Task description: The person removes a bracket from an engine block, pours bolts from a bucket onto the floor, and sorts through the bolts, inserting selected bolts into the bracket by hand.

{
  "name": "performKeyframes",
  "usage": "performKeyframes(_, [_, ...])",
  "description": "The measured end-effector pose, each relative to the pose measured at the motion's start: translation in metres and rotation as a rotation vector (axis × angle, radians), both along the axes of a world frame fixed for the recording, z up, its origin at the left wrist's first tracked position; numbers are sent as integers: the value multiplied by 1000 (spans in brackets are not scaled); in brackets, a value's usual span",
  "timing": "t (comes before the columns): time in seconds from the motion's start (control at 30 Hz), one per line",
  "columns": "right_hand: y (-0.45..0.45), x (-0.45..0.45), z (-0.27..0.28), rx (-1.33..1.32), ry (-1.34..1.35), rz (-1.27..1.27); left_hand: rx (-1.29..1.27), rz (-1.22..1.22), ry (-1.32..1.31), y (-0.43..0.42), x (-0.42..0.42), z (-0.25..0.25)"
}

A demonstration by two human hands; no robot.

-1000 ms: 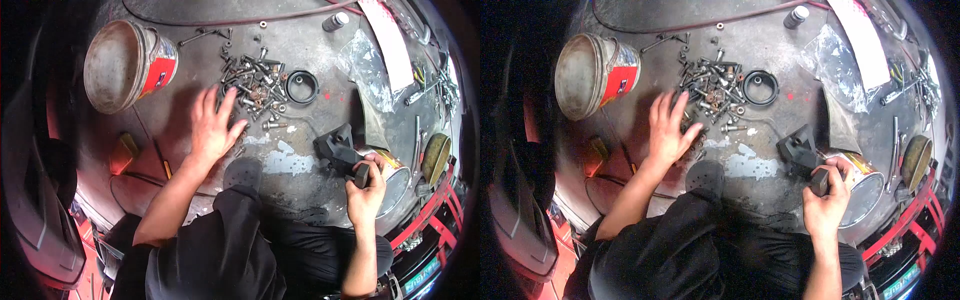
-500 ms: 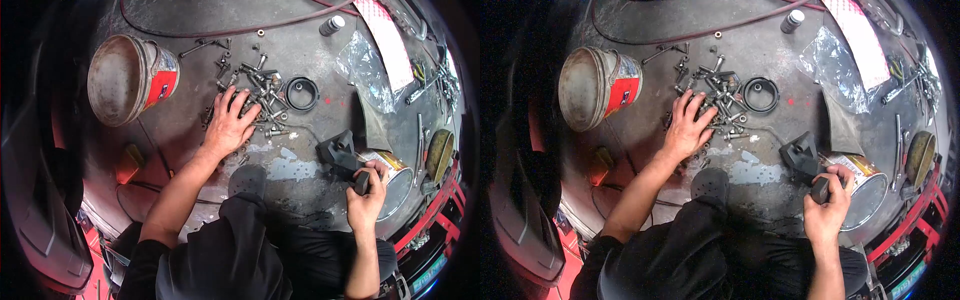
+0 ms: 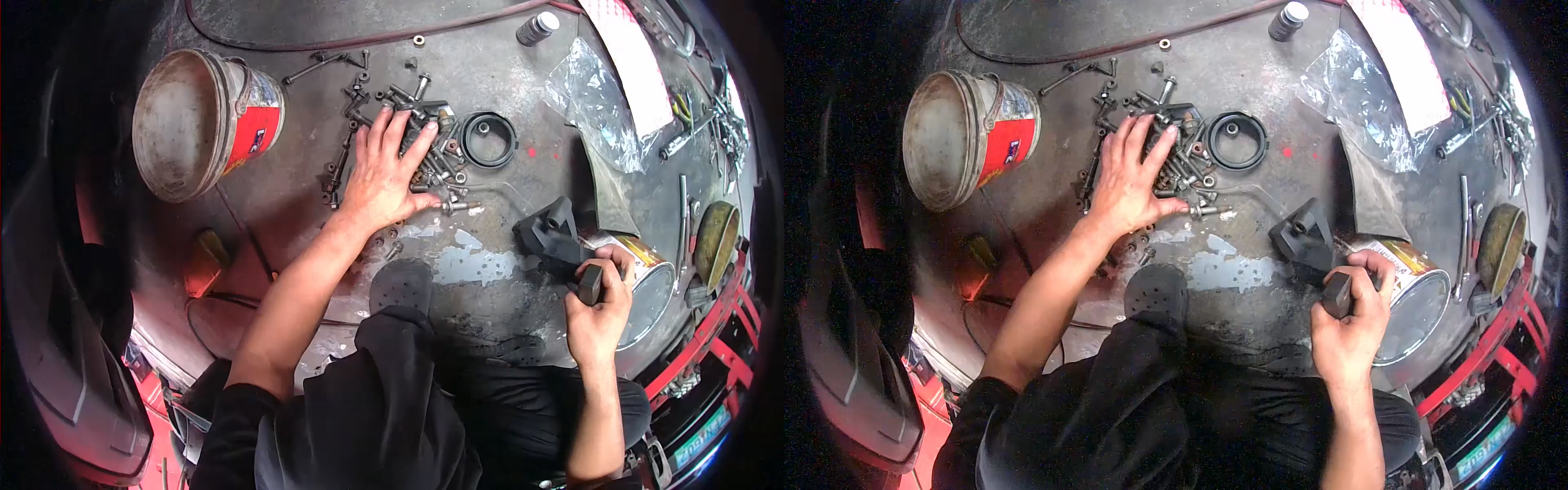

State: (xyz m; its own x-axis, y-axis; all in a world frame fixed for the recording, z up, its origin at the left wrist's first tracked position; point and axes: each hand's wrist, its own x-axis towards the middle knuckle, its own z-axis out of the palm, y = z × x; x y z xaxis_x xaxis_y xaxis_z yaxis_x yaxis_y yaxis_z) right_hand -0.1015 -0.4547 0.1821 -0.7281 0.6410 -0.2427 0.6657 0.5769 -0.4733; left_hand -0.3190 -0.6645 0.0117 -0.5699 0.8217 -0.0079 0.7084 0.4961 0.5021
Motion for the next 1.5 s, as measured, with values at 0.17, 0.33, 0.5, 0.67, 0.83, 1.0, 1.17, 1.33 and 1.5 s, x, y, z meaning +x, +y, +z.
performKeyframes(0.17, [13, 5, 0, -9, -5, 36, 148, 41, -88, -12, -13, 4])
performKeyframes(0.33, [11, 4, 14, -31, -107, 225, 198, 122, -133, -39, -15, 4])
performKeyframes(0.5, [36, 2, 21, 54, -162, 763, 130, 285, -14, -43, -19, 16])
performKeyframes(0.67, [61, 19, 4, 101, -81, 672, -39, -10, 92, -3, -16, 37])
performKeyframes(0.83, [66, 14, -3, 124, -15, 702, -59, -21, 56, 5, -15, 14])
performKeyframes(1.0, [66, 16, -3, 156, 11, 691, -14, 50, 25, -22, -26, 16])
performKeyframes(1.17, [65, 18, -4, 166, 33, 698, 118, 146, 79, -42, -29, 28])
performKeyframes(1.33, [60, 19, -5, 207, 86, 641, 129, 486, 140, -75, -7, 29])
performKeyframes(1.5, [58, 22, -8, 222, 111, 635, -28, 701, 12, -114, 39, 42])
